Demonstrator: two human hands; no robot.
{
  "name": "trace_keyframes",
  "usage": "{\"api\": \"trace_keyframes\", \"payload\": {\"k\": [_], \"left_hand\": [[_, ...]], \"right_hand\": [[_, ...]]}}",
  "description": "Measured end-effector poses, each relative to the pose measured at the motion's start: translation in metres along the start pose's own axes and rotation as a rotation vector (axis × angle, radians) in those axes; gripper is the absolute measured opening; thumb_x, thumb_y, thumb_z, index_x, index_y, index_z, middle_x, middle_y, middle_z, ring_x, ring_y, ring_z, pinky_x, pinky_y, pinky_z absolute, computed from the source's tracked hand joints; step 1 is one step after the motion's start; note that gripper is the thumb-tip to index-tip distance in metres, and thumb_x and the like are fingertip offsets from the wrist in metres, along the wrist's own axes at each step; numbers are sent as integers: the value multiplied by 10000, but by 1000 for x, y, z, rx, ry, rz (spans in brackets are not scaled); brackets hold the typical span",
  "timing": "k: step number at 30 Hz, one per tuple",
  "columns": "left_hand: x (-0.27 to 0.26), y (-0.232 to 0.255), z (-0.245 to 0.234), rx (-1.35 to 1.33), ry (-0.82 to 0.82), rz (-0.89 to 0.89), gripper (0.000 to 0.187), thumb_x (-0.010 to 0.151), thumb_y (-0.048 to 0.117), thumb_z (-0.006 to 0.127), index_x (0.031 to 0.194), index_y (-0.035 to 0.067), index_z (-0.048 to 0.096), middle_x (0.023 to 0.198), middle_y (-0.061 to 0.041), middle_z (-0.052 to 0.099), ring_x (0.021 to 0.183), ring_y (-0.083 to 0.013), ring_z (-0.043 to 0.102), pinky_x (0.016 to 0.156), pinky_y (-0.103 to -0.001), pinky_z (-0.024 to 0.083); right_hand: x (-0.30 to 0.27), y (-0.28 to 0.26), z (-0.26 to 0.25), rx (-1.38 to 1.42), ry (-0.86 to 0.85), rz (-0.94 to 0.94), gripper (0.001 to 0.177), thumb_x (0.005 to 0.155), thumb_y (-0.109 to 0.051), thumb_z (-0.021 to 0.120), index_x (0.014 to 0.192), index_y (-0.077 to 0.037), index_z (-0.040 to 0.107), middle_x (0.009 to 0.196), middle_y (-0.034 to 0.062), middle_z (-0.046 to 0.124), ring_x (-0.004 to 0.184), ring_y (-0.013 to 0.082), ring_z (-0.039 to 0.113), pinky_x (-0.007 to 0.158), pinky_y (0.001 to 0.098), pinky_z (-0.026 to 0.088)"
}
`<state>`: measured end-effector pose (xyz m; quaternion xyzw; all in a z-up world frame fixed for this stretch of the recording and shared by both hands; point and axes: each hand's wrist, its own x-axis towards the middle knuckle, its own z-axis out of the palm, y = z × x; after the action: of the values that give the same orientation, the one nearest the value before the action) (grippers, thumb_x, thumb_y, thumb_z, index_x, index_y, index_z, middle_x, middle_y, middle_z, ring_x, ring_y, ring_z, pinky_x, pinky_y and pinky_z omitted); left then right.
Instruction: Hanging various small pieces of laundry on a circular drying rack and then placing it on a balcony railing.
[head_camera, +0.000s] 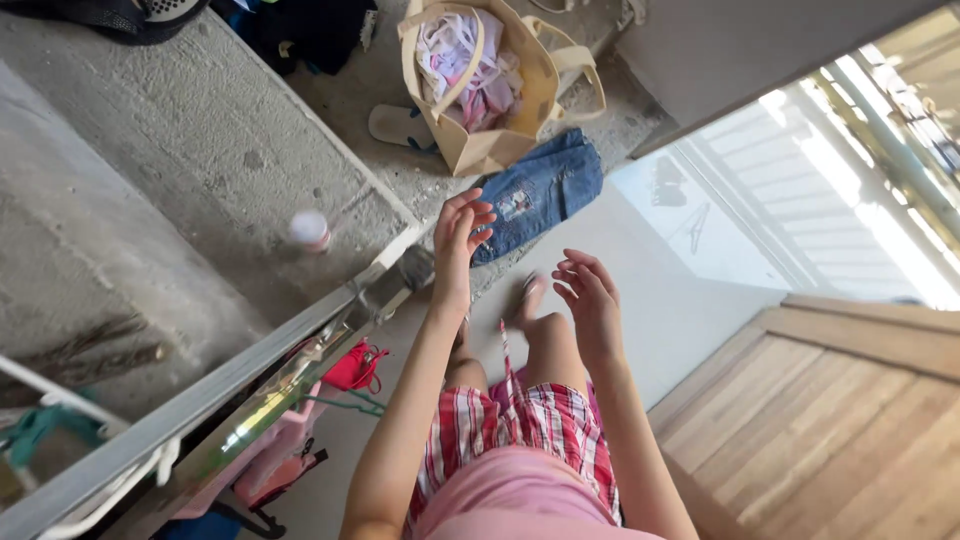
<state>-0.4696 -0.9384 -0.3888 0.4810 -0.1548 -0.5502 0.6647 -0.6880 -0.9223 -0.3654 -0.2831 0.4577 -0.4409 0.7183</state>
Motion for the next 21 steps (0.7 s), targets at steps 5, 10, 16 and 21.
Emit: {"api": "trace_keyframes", "payload": {"k": [5, 10, 16, 21], "left_hand": [[70, -12, 21, 1105, 164, 576, 229, 1006, 46, 581, 1224, 70, 649, 1196, -109, 650, 1140, -319, 605, 1008, -423, 479], [177, -52, 31, 965, 118, 386, 306, 1021, 2, 538, 1289, 85, 659, 1251, -126, 653, 1228, -332, 618, 1058, -435, 498], [250, -71, 13, 916, 267, 476, 634, 1026, -25, 508, 1610, 69, 280, 1663, -245, 238, 1540, -422, 221, 1255, -516, 216], [236, -50, -30, 783, 638, 462, 498, 1080, 3, 534, 1548, 118, 409, 1666, -221, 194, 1553, -363, 262, 1207, -479, 351]], "right_hand": [[117, -38, -41, -225, -56, 56, 276, 1060, -119, 463, 1252, -15, 632, 1090, 50, 665, 1059, 157, 649, 950, 323, 524], [298, -45, -56, -438, -224, 61, 259, 1052, -72, 454, 1210, -8, 649, 1065, 48, 676, 1006, 150, 671, 921, 315, 544], [489, 119, -72, -1118, -456, -152, 219, 983, -100, 591, 1166, -33, 691, 1000, 146, 737, 932, 276, 720, 806, 393, 587], [574, 223, -68, -1269, -258, -160, 551, 772, -260, 808, 1221, -5, 615, 1103, 282, 668, 1028, 441, 651, 862, 521, 531]]}}
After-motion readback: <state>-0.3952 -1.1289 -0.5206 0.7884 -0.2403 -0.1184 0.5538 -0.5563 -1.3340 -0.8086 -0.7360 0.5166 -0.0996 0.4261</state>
